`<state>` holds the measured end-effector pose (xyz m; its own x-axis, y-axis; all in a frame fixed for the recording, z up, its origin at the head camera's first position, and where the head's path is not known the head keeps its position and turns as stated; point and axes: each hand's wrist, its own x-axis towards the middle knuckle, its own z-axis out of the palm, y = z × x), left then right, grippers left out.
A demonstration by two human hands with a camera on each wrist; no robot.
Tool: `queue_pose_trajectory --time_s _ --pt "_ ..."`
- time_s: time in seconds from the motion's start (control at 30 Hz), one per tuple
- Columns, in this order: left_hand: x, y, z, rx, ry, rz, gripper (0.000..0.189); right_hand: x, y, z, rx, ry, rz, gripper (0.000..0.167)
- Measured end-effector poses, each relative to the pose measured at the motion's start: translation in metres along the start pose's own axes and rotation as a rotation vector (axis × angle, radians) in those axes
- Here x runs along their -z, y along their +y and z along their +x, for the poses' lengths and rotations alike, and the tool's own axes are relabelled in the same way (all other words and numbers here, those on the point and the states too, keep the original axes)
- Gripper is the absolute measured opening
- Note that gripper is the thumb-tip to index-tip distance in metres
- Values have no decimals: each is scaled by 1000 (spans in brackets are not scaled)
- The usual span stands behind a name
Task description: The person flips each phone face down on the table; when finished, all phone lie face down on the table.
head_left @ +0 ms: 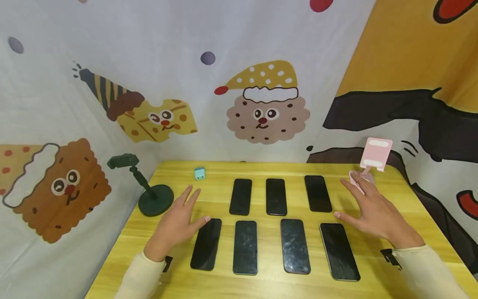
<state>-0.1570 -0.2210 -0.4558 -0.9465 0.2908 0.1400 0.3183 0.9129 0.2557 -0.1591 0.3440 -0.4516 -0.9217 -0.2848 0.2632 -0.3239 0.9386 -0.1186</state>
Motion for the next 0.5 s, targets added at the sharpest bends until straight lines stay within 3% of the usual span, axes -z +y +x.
queue_pose_trajectory --time_s 0.5 --pt "-13 47 12 -24 -55 -172 77 -1 -6 -7 -37 -15 189 88"
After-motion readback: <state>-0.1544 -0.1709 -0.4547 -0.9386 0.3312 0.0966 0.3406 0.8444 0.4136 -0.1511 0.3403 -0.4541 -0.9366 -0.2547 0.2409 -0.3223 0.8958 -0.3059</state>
